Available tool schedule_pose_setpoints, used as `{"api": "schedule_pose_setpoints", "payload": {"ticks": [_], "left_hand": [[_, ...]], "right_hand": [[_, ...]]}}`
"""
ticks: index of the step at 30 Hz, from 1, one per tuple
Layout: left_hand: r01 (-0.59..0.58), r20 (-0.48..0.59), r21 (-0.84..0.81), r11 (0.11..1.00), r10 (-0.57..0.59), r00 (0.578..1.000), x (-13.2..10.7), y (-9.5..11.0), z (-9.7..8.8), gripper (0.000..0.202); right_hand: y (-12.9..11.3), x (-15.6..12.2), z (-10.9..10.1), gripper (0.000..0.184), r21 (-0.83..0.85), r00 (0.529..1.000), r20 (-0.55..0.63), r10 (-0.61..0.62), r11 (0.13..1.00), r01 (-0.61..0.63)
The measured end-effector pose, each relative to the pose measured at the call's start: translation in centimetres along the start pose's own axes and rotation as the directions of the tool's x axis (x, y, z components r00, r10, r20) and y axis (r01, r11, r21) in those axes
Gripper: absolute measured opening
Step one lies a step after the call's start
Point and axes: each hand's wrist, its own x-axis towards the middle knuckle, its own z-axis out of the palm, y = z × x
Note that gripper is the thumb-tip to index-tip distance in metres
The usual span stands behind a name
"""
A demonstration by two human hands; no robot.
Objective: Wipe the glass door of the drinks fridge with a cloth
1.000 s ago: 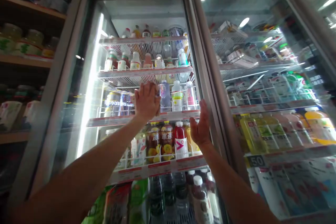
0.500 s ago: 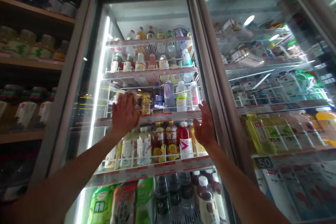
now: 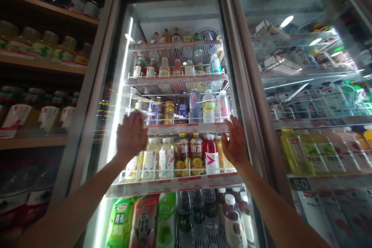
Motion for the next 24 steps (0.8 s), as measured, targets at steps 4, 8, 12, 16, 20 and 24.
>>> {"api": "schedule_pose_setpoints", "payload": {"ticks": [4, 8, 12, 16, 20, 24], "left_hand": [[0.255, -0.108, 0.036, 0.966, -0.250, 0.962, 0.5, -2.6, -0.7, 0.062], [-0.172, 0.021, -0.015, 0.985, 0.172, 0.985, -1.3, 7.2, 1.6, 0.057], [-0.457, -0.008, -0.099, 0.884, 0.459, 0.889, -4.0, 14.8, 3.2, 0.055], [-0.447, -0.018, -0.079, 0.891, 0.447, 0.894, -4.5, 8.6, 2.0, 0.050], [0.056, -0.116, 0.002, 0.998, -0.055, 0.992, -3.1, -2.0, 0.2, 0.054], [0.067, -0.127, 0.031, 0.997, -0.063, 0.990, -3.9, 0.7, 0.7, 0.056]], "right_hand": [[-1.1, -0.4, 0.1, 0.047, -0.002, 1.000, 0.002, -0.001, 1.000, 0.001], [-1.4, -0.8, 0.1, 0.047, 0.016, 1.000, -0.008, -0.019, 1.000, 0.019], [-0.8, -1.1, -0.1, 0.037, -0.018, 0.997, 0.063, -0.043, 0.999, 0.044], [-0.8, -1.3, -0.3, 0.033, -0.063, 0.992, 0.126, -0.026, 0.997, 0.034], [-2.0, -1.7, 0.1, 0.041, -0.171, 0.980, 0.175, 0.092, 0.983, -0.062], [-3.2, -2.0, 0.6, 0.051, -0.268, 0.967, 0.201, 0.158, 0.958, -0.100]]}}
